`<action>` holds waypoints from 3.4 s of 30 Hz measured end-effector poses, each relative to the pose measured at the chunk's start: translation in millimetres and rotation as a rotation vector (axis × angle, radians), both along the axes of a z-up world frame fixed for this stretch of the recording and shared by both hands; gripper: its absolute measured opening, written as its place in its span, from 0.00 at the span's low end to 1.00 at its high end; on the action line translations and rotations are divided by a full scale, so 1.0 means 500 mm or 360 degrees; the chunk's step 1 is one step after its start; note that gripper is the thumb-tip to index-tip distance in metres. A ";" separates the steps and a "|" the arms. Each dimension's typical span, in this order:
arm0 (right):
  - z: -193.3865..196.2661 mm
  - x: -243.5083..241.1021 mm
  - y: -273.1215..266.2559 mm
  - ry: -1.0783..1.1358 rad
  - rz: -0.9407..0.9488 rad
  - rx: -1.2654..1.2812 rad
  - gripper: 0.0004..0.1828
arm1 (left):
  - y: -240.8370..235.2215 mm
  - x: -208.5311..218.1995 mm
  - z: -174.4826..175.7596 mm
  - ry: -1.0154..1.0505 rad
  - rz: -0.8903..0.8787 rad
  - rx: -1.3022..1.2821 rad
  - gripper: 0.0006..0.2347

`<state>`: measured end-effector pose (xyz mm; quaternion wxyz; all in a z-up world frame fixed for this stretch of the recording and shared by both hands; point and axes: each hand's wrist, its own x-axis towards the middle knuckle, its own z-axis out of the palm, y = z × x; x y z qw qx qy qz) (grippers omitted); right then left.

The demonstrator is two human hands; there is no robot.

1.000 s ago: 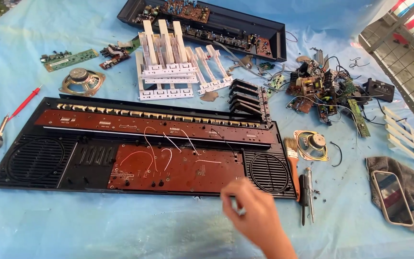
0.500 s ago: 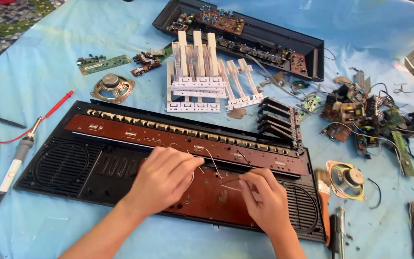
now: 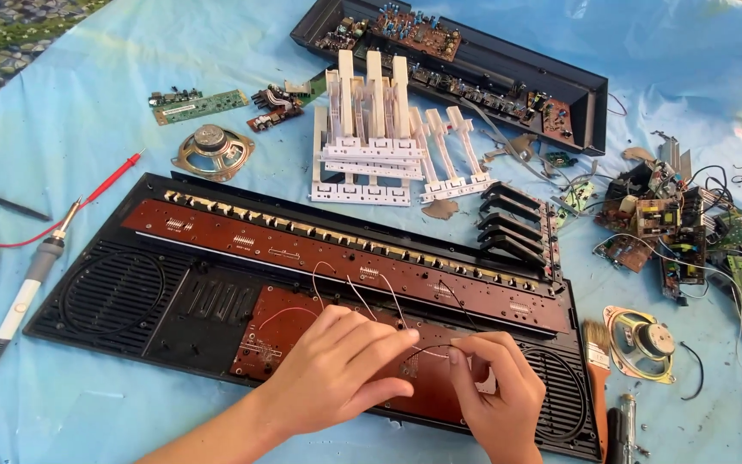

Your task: The person is repairing a disassembled electronic device, likely a boombox, by hand. They are twisting and arranging white wires on the exposed circuit board while various components and tools lie on the table.

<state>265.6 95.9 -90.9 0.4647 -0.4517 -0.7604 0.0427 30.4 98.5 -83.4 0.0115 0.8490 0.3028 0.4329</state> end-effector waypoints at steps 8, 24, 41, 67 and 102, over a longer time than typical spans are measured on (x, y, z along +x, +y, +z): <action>-0.008 0.006 -0.002 0.0023 0.0020 -0.0071 0.03 | -0.008 0.012 0.004 -0.0050 0.0015 0.0160 0.06; -0.004 0.008 -0.001 0.0016 0.0067 -0.0166 0.00 | 0.001 0.000 0.002 -0.0006 0.0016 0.0098 0.04; 0.000 -0.013 -0.019 0.0054 0.0458 -0.0507 0.09 | -0.004 -0.014 0.003 -0.0163 0.0044 0.0180 0.04; -0.001 -0.008 -0.009 0.0013 0.0607 -0.0664 0.06 | 0.000 -0.006 0.001 -0.0034 0.0032 0.0233 0.04; 0.012 0.124 0.036 -0.0081 -0.0145 -0.0507 0.06 | 0.003 0.003 -0.005 -0.0151 -0.0050 0.0095 0.05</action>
